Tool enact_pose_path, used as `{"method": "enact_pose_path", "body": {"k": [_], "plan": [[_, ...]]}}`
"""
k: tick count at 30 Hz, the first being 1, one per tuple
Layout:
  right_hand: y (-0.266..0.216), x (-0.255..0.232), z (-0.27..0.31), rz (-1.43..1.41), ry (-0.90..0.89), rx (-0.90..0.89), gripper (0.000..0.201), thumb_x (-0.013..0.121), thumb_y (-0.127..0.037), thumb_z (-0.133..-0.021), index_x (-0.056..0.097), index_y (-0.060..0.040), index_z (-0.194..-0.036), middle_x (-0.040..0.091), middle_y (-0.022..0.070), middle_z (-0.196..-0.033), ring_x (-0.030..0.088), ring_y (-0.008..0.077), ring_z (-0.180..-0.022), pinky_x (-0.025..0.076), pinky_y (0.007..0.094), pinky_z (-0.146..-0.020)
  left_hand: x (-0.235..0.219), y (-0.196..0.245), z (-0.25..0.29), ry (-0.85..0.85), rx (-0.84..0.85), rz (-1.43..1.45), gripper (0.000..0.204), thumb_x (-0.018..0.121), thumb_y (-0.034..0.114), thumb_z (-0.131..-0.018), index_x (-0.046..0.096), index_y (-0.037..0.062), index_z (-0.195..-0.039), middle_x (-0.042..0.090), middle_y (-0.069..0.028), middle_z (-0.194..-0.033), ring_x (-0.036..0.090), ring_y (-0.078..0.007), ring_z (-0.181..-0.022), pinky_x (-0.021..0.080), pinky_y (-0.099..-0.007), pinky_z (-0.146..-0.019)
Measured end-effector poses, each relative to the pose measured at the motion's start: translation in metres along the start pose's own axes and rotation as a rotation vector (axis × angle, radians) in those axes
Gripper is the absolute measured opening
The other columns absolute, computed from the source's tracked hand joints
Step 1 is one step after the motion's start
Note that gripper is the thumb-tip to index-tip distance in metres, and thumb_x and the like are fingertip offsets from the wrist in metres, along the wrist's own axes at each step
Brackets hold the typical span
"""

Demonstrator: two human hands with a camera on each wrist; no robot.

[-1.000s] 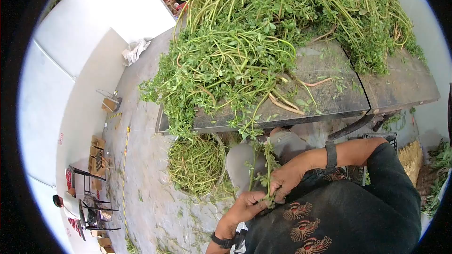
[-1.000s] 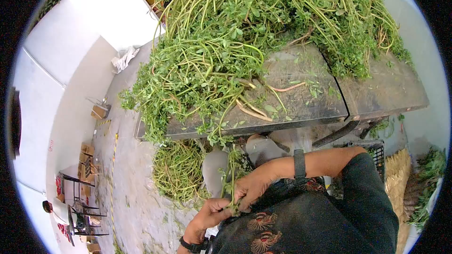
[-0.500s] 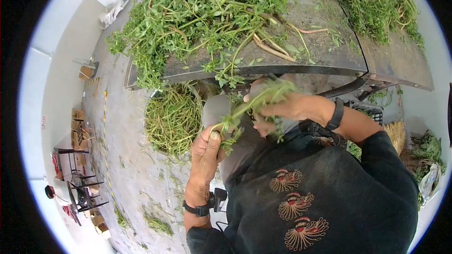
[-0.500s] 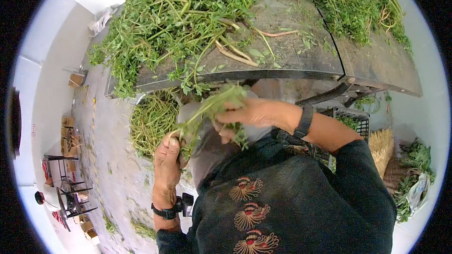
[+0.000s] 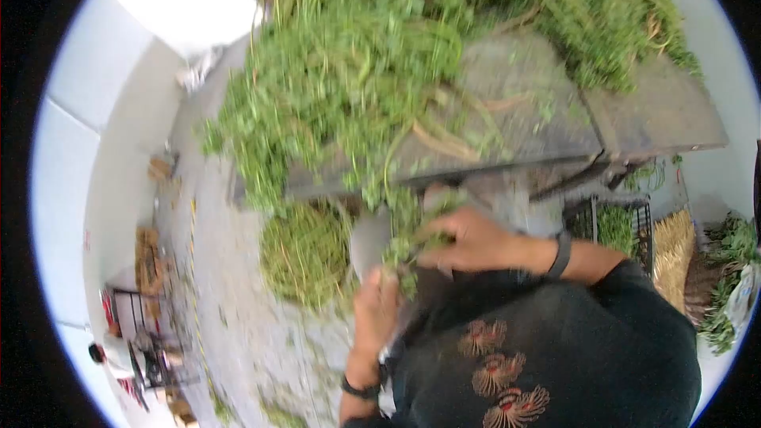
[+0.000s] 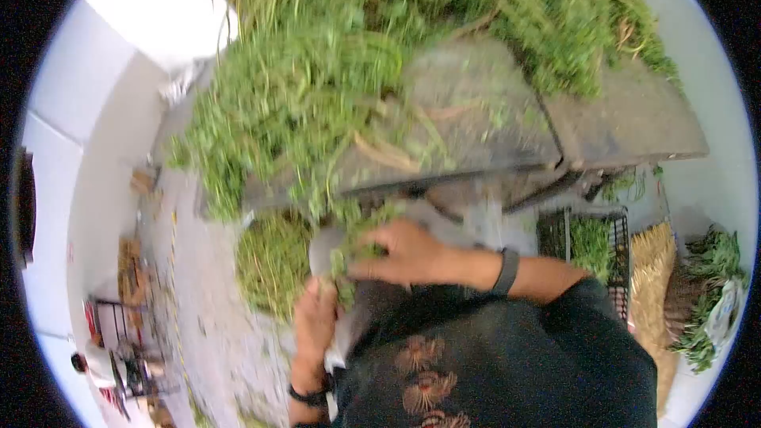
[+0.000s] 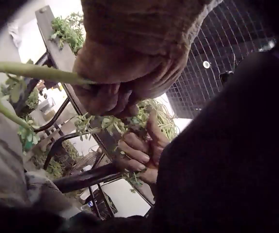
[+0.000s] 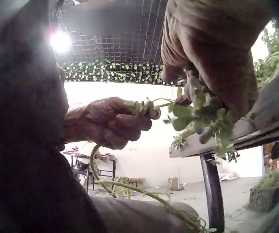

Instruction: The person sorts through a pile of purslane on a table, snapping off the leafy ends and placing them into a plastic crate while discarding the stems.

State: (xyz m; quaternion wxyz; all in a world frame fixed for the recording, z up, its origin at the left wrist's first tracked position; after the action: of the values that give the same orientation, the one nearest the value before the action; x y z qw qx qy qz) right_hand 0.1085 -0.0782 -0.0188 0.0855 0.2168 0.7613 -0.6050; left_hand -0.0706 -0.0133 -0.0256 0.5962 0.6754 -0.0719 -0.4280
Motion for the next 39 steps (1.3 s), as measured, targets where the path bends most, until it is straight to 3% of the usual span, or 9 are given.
{"method": "enact_pose_path", "body": {"k": [13,15,19,23,29,32,33,37,39], "plan": [[0.012,0.018,0.008,0.205,-0.042,0.071,0.044,0.062,-0.043,-0.079,0.063,-0.0002,-0.091,0.057,0.0230,-0.067,0.057,0.0411,-0.066,0.043,0.0465,-0.058,0.019,-0.009,0.005,0.007,0.159,0.044,0.016,0.053,0.014,-0.092,0.061,0.0009,-0.095,0.059,-0.0077,-0.077,0.054,-0.0138,-0.072,0.044,-0.0278,-0.067],[0.011,0.017,0.011,0.190,-0.020,-0.030,0.039,0.062,-0.039,-0.080,0.063,-0.0008,-0.088,0.057,0.0223,-0.065,0.056,0.0407,-0.063,0.043,0.0458,-0.056,0.020,0.000,0.005,-0.060,0.220,0.189,0.020,0.052,0.016,-0.093,0.060,-0.0013,-0.094,0.057,-0.0002,-0.074,0.046,-0.0049,-0.065,0.038,-0.0213,-0.058],[0.011,0.019,0.020,0.218,-0.084,-0.087,0.034,0.061,-0.033,-0.083,0.060,0.0007,-0.080,0.054,0.0209,-0.061,0.053,0.0373,-0.057,0.041,0.0426,-0.052,0.022,0.012,0.015,-0.194,-0.181,0.636,0.018,0.053,0.015,-0.092,0.059,-0.0017,-0.095,0.060,-0.0018,-0.076,0.050,-0.0049,-0.061,0.039,-0.0201,-0.054],[-0.003,0.012,0.026,0.160,-0.161,-0.052,0.027,0.058,-0.027,-0.086,0.059,-0.0002,-0.079,0.052,0.0171,-0.057,0.051,0.0295,-0.050,0.039,0.0394,-0.051,0.024,0.010,0.016,-0.138,-0.107,0.618,0.018,0.052,0.015,-0.092,0.059,-0.0012,-0.089,0.058,-0.0007,-0.069,0.051,-0.0057,-0.058,0.038,-0.0197,-0.052],[-0.056,0.019,0.043,-0.278,-0.571,-0.354,0.020,0.056,-0.020,-0.087,0.057,-0.0027,-0.076,0.049,0.0100,-0.058,0.050,0.0180,-0.052,0.039,0.0353,-0.050,0.018,-0.019,-0.002,0.203,0.209,-0.147,0.024,0.054,0.021,-0.091,0.061,0.0014,-0.078,0.057,0.0006,-0.066,0.048,-0.0065,-0.059,0.038,-0.0232,-0.053],[-0.056,-0.005,0.029,-0.177,-0.504,-0.190,0.010,0.056,-0.013,-0.086,0.056,-0.0051,-0.080,0.054,0.0076,-0.071,0.056,0.0170,-0.068,0.044,0.0295,-0.060,0.007,-0.017,0.006,0.173,0.166,0.112,0.021,0.056,0.021,-0.090,0.061,0.0020,-0.081,0.053,0.0031,-0.064,0.044,-0.0053,-0.059,0.037,-0.0237,-0.052],[-0.046,-0.013,0.019,0.044,-0.309,-0.369,0.011,0.056,-0.014,-0.085,0.057,-0.0040,-0.082,0.058,0.0058,-0.071,0.058,0.0153,-0.061,0.046,0.0303,-0.057,0.004,-0.006,0.006,0.130,0.079,0.147,0.020,0.056,0.021,-0.090,0.061,0.0021,-0.083,0.052,0.0036,-0.065,0.043,-0.0043,-0.060,0.037,-0.0230,-0.052],[-0.036,-0.051,0.015,-0.330,-0.112,0.291,0.015,0.057,-0.018,-0.088,0.060,-0.0030,-0.089,0.061,0.0002,-0.072,0.056,0.0075,-0.058,0.043,0.0232,-0.053,0.005,0.013,0.012,0.061,-0.028,0.465,0.019,0.057,0.019,-0.090,0.063,0.0003,-0.088,0.059,0.0025,-0.070,0.045,-0.0013,-0.062,0.036,-0.0184,-0.053],[-0.026,-0.052,0.014,-0.416,-0.079,0.268,0.016,0.057,-0.019,-0.088,0.061,-0.0033,-0.091,0.061,0.0001,-0.072,0.055,0.0057,-0.059,0.042,0.0220,-0.053,0.005,0.011,0.012,0.047,-0.027,0.452,0.020,0.058,0.020,-0.089,0.063,0.0013,-0.087,0.061,0.0009,-0.071,0.045,-0.0020,-0.058,0.036,-0.0182,-0.050]]}}
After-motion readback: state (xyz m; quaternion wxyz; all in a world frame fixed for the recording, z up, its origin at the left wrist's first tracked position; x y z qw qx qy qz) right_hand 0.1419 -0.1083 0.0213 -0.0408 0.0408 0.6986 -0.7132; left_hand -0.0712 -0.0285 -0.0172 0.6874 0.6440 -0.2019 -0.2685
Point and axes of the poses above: each hand's wrist, its own z-axis away from the middle knuckle, its own x-axis out of the palm, y = z × x, the point moved 4 cm from there along -z, towards the middle knuckle
